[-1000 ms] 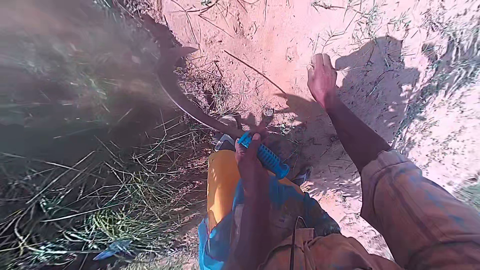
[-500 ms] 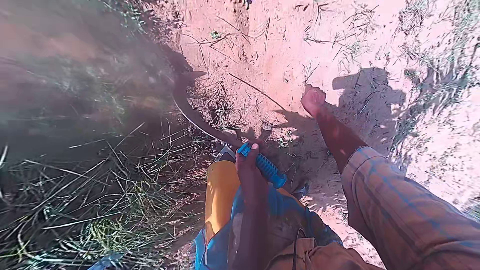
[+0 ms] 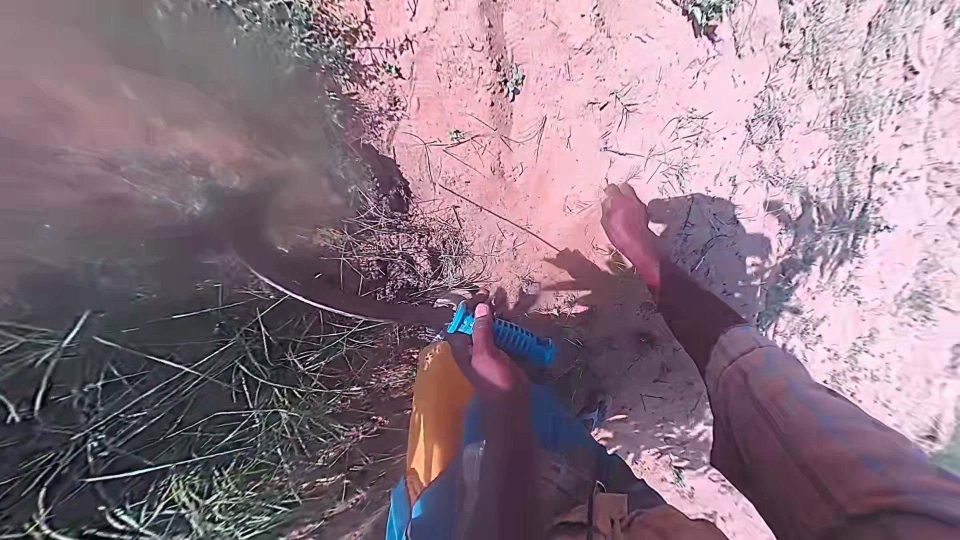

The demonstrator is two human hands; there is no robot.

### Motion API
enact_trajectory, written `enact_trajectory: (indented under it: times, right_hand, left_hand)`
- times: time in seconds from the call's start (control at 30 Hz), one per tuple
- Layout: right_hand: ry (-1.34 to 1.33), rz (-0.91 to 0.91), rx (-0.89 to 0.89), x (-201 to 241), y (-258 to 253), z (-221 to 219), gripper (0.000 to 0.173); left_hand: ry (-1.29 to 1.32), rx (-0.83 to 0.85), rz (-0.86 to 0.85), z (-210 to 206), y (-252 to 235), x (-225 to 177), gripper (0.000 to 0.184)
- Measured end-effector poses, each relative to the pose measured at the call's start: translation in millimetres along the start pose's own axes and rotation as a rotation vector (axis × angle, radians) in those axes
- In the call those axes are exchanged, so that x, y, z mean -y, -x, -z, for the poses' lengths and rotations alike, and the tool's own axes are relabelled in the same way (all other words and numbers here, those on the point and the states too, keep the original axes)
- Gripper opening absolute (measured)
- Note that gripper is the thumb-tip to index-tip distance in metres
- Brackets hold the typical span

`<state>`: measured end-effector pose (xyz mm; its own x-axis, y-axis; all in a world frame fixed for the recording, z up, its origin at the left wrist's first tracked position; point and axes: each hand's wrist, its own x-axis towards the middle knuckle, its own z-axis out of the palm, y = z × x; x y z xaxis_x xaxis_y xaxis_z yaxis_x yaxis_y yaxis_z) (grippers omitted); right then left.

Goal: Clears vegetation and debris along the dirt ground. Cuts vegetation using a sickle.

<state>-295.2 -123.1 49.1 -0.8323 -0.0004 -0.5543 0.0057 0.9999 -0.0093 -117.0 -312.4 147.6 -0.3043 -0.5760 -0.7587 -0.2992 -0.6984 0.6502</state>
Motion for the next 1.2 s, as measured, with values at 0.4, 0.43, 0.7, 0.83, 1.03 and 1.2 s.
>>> enact_trajectory:
  times: [0.4,0.43,0.7,0.83,1.03,1.2]
  right_hand:
    - [0.185,-0.14,0.233,-57.0,-21.2,5.5,0.038]
    - [0.131,-0.155,0.182,-63.4,-11.7,2.4,0.037]
    - [-0.058,-0.327,-0.335,-96.7,-64.5,47.9,0.059]
    - [-0.016,-0.442,-0.039,-91.3,-78.9,51.9,0.064]
    - [0.081,-0.409,0.068,-92.0,-75.4,45.6,0.056]
    - [0.074,-0.432,-0.051,-96.1,-78.8,40.9,0.063]
  left_hand:
    - [-0.119,0.057,0.045,14.3,-0.8,4.5,0.027]
    - [-0.118,0.057,0.046,14.0,0.2,5.1,0.026]
    - [-0.107,-0.002,0.103,24.2,9.4,22.1,0.021]
    - [-0.135,-0.034,0.115,25.9,11.5,27.9,0.02]
    - [-0.154,-0.042,0.129,28.0,11.0,32.4,0.022]
    - [-0.16,-0.025,0.123,28.1,9.6,32.9,0.019]
